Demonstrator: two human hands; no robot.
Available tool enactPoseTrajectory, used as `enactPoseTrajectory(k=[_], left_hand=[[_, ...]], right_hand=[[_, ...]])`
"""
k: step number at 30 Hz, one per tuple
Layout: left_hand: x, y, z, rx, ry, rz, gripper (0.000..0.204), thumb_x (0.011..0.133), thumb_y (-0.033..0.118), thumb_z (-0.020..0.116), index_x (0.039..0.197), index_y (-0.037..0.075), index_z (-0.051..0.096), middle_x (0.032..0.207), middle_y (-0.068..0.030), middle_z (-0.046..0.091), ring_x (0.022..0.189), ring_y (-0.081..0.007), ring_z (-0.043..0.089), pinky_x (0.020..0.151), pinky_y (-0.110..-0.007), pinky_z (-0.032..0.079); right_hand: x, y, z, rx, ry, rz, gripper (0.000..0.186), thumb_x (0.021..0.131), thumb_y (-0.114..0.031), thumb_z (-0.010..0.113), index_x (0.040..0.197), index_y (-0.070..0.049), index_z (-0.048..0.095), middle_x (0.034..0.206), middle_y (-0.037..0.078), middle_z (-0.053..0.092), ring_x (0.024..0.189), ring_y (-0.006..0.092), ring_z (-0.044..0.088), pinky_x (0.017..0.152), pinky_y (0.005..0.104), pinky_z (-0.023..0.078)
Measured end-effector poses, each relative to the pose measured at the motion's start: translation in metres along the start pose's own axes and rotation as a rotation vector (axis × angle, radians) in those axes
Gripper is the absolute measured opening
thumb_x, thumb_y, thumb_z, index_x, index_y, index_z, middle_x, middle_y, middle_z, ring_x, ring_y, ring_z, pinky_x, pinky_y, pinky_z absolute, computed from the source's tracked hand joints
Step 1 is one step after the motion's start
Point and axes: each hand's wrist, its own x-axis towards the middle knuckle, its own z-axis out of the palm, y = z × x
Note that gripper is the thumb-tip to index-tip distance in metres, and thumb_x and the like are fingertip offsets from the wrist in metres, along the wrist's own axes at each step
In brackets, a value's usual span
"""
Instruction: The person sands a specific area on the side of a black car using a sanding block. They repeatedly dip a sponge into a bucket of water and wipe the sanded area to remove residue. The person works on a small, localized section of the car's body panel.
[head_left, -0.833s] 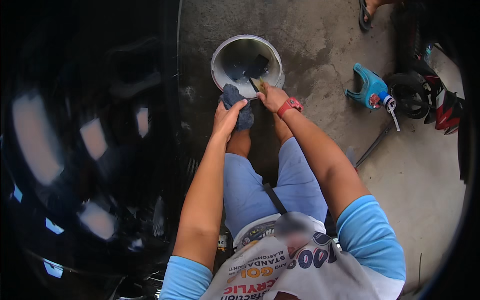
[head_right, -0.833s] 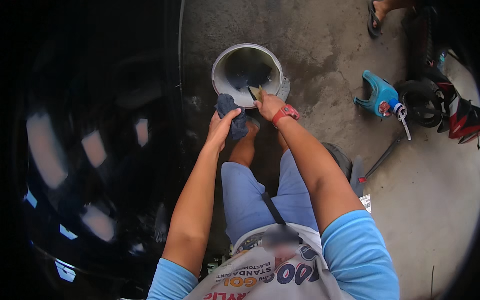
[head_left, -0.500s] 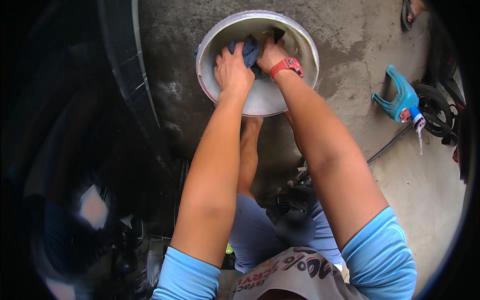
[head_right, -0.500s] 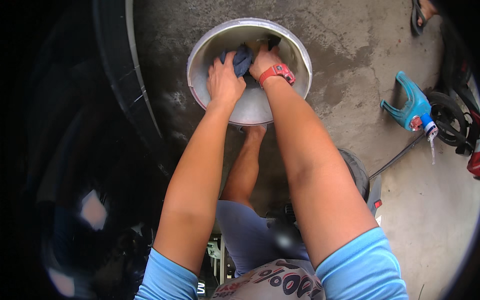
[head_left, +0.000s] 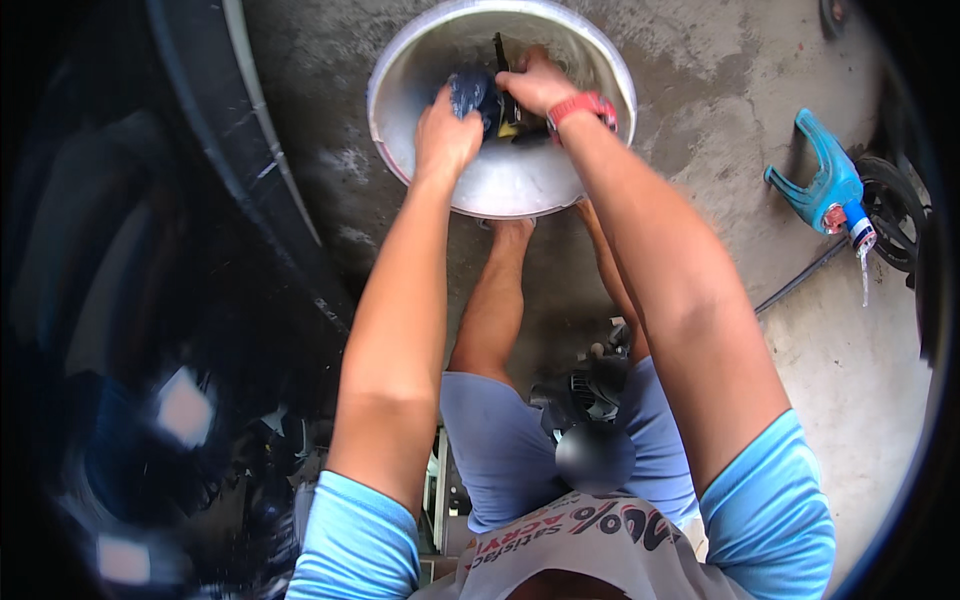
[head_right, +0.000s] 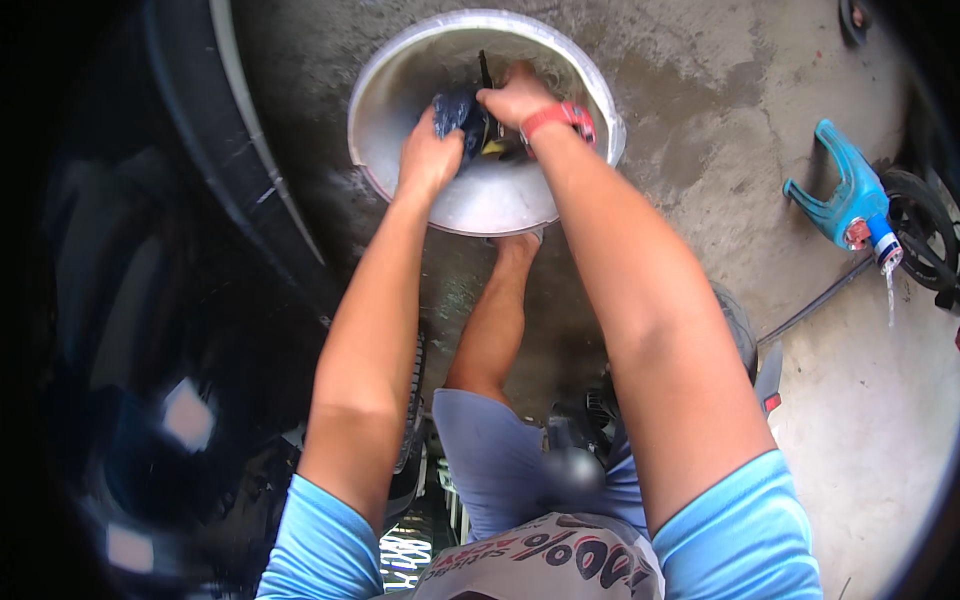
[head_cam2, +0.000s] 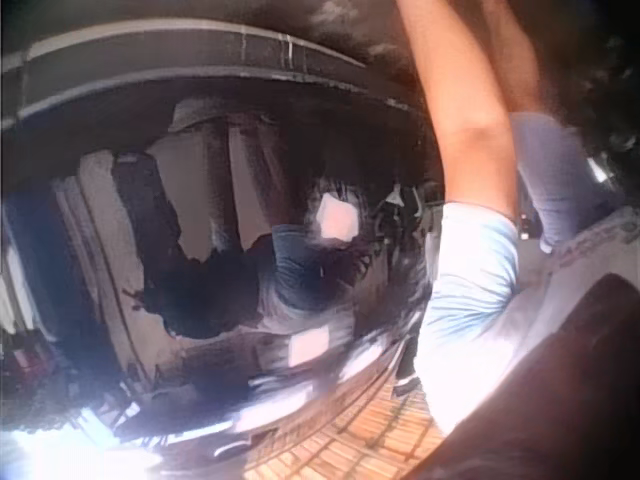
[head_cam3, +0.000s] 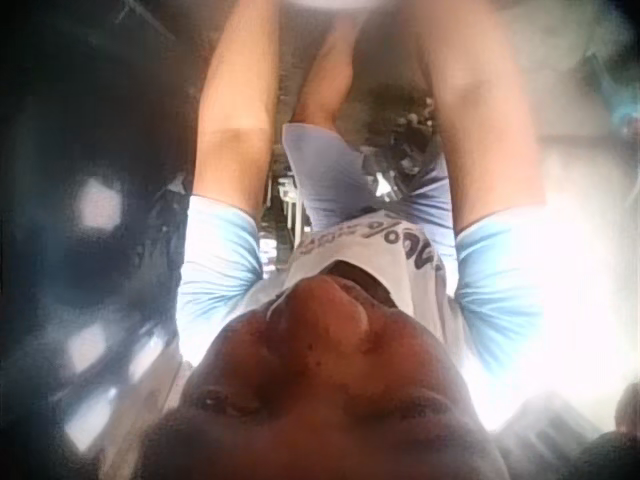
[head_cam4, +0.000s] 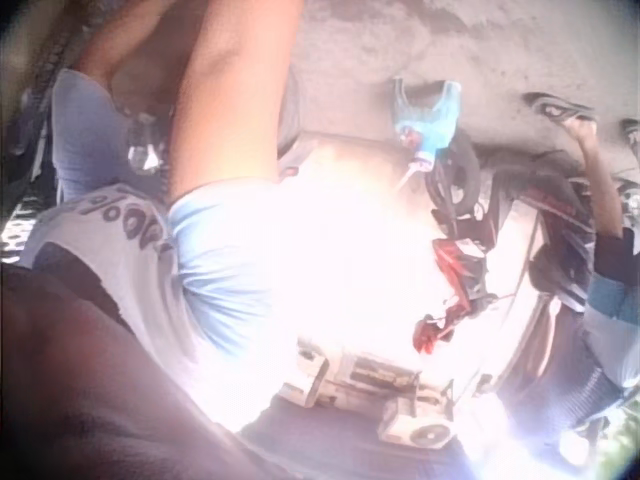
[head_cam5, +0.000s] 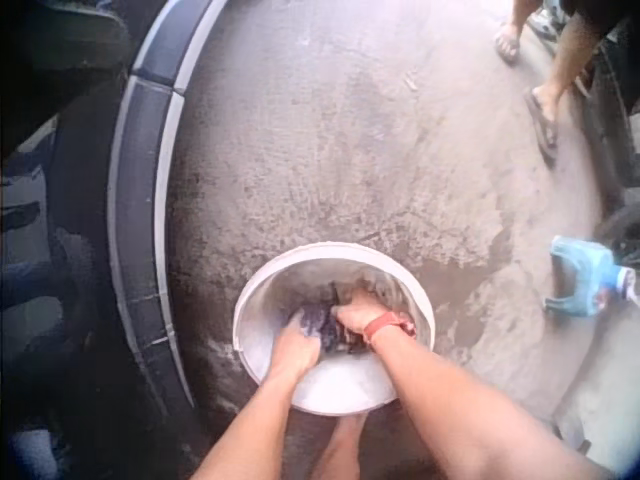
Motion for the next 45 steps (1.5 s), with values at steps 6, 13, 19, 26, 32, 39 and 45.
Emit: enactPoseTrajectory(k=[6, 13, 19, 26, 32, 39, 45], left_hand=[[-0.142, 0.057, -0.111, -0.688, 0.161, -0.036, 0.055, 0.087, 0.012, 0.077, 0.139, 0.000, 0.062, 0.123, -0.0148, 0.072, 0.111, -0.0235, 0.070, 0.102, -0.035, 0.054], [-0.276, 0.100, -0.206, -1.108, 0.257, -0.088, 0.064, 0.087, 0.021, 0.093, 0.142, 0.007, 0.062, 0.126, -0.0072, 0.072, 0.114, -0.0185, 0.069, 0.102, -0.036, 0.054], [-0.342, 0.127, -0.238, -1.655, 0.156, -0.116, 0.059, 0.091, 0.017, 0.083, 0.143, 0.006, 0.060, 0.134, -0.0127, 0.069, 0.123, -0.0297, 0.069, 0.107, -0.049, 0.057], [-0.435, 0.189, -0.280, -1.930, -0.227, 0.064, 0.051, 0.100, 0.027, 0.070, 0.141, -0.001, 0.059, 0.133, -0.0214, 0.070, 0.120, -0.0382, 0.071, 0.101, -0.063, 0.060], [-0.475, 0.197, -0.321, -1.747, -0.008, 0.074, 0.046, 0.094, 0.039, 0.084, 0.125, 0.007, 0.069, 0.117, -0.0096, 0.076, 0.109, -0.0245, 0.075, 0.099, -0.042, 0.062], [-0.620, 0.150, -0.514, -0.578, 0.999, 0.234, 0.057, 0.105, 0.050, 0.068, 0.118, -0.005, 0.074, 0.122, -0.0172, 0.075, 0.114, -0.0295, 0.071, 0.102, -0.040, 0.052], [-0.646, 0.051, -0.525, 0.814, 1.234, -0.079, 0.051, 0.086, 0.022, 0.080, 0.135, 0.026, 0.068, 0.166, -0.0057, 0.040, 0.150, -0.0364, 0.038, 0.121, -0.065, 0.029]], right_hand=[[-0.117, -0.039, -0.051, 1.189, -0.331, 0.152, 0.028, 0.100, -0.019, 0.068, 0.122, -0.002, 0.066, 0.119, 0.013, 0.073, 0.107, 0.0254, 0.073, 0.095, 0.0414, 0.060], [-0.232, -0.075, -0.099, 0.542, -0.081, -0.076, 0.049, 0.091, -0.024, 0.078, 0.131, -0.005, 0.056, 0.126, 0.017, 0.067, 0.116, 0.0260, 0.066, 0.101, 0.0378, 0.051], [-0.258, -0.085, -0.124, 0.816, -0.058, -0.205, 0.048, 0.093, -0.022, 0.076, 0.133, -0.005, 0.055, 0.122, 0.014, 0.067, 0.110, 0.0247, 0.068, 0.099, 0.0358, 0.051], [-0.369, -0.163, -0.159, 0.918, -0.335, -0.047, 0.045, 0.102, -0.025, 0.064, 0.139, -0.004, 0.050, 0.120, 0.012, 0.063, 0.092, 0.0218, 0.069, 0.083, 0.0362, 0.056], [-0.413, -0.210, -0.103, 1.312, -0.745, -0.058, 0.024, 0.103, -0.032, 0.064, 0.119, -0.016, 0.064, 0.115, 0.006, 0.066, 0.094, 0.0257, 0.070, 0.087, 0.0392, 0.059], [-0.505, -0.278, -0.156, 0.942, -0.593, -0.237, 0.040, 0.102, -0.031, 0.066, 0.134, -0.011, 0.051, 0.114, 0.011, 0.061, 0.077, 0.0240, 0.069, 0.062, 0.0407, 0.057], [-0.491, -0.255, -0.157, 1.014, -0.396, -0.202, 0.030, 0.103, -0.026, 0.067, 0.127, -0.011, 0.055, 0.104, 0.009, 0.065, 0.073, 0.0240, 0.072, 0.061, 0.0405, 0.059]])
